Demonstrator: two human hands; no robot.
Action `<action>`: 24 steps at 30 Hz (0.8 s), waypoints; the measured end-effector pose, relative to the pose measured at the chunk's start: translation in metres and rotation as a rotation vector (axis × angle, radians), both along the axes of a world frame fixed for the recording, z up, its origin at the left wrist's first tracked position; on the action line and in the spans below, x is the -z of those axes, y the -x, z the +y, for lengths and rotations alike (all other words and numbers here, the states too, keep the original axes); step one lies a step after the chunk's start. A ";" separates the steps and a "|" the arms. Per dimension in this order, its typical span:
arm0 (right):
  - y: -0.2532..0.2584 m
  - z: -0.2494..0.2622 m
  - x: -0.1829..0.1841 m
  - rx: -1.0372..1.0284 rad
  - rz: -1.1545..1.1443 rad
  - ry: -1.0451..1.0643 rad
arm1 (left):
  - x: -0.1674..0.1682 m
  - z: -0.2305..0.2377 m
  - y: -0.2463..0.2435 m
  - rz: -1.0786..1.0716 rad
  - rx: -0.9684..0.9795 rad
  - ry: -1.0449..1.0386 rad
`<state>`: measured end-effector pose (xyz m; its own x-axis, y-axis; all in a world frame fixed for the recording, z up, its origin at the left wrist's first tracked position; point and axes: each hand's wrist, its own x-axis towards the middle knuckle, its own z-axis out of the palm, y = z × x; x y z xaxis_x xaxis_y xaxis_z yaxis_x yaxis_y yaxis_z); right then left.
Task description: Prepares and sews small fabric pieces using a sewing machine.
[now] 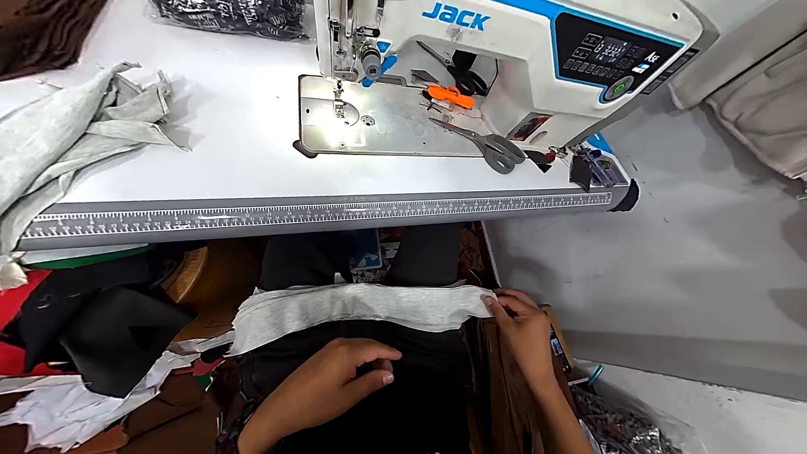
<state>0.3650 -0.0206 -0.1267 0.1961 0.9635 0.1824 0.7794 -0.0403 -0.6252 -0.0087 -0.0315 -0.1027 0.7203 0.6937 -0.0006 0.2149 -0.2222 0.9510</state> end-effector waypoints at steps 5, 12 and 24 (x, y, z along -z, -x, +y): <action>-0.010 0.009 -0.005 -0.019 -0.122 0.129 | 0.004 -0.008 -0.030 -0.033 0.163 0.088; 0.016 -0.005 -0.007 0.009 -0.503 0.116 | 0.007 -0.014 -0.034 -0.009 0.192 0.063; 0.081 -0.007 -0.156 -0.610 1.062 0.315 | 0.021 -0.002 -0.047 -1.017 -0.048 1.098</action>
